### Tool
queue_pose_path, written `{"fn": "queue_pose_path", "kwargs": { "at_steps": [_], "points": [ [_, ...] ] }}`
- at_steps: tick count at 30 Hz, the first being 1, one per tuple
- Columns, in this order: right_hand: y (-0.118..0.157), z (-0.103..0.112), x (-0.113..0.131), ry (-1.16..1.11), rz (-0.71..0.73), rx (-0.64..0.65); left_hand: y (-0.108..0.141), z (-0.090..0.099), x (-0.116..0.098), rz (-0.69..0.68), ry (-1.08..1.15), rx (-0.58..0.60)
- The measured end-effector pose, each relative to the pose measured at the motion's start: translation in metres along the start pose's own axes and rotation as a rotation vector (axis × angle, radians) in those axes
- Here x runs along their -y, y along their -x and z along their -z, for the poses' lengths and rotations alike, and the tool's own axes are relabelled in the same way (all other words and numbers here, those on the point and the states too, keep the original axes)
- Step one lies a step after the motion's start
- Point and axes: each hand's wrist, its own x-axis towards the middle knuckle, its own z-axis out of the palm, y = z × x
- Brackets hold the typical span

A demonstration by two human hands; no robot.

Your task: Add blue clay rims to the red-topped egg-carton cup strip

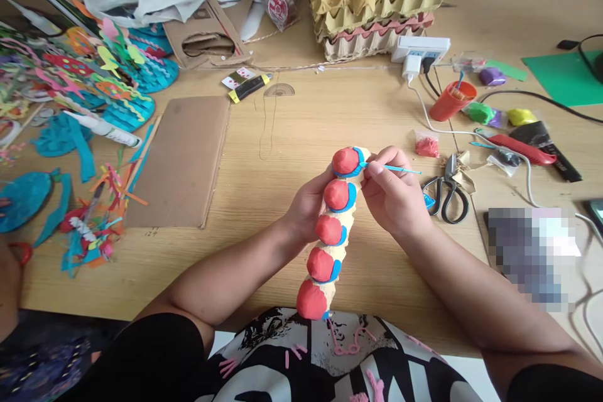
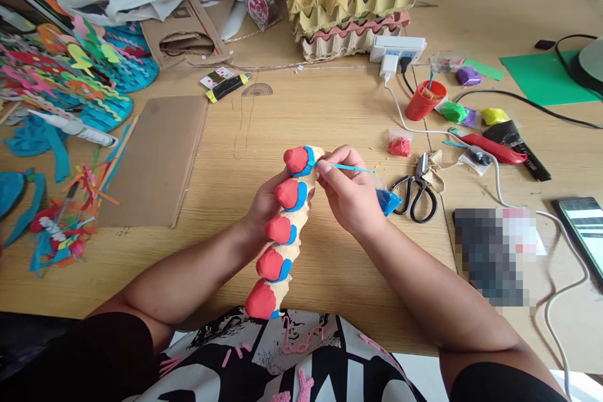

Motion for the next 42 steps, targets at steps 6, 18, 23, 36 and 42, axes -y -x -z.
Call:
{"fn": "queue_pose_path", "kwargs": {
  "at_steps": [6,18,23,36,42],
  "points": [
    [0.0,0.0,0.001,-0.04,-0.025,-0.012,0.002,-0.019,-0.006,-0.097,-0.068,-0.106],
    [0.0,0.0,0.0,-0.071,-0.05,-0.005,-0.003,0.0,-0.004,-0.055,0.05,0.074],
    [0.001,-0.001,0.002,-0.061,-0.045,0.005,-0.002,-0.003,-0.005,-0.063,0.072,0.086],
    [0.003,-0.002,0.004,-0.05,-0.045,-0.028,0.003,-0.021,-0.008,-0.028,0.043,-0.117],
    [0.002,-0.002,0.005,-0.048,-0.033,-0.046,-0.002,-0.01,-0.004,-0.113,-0.035,-0.117]
  ]
}}
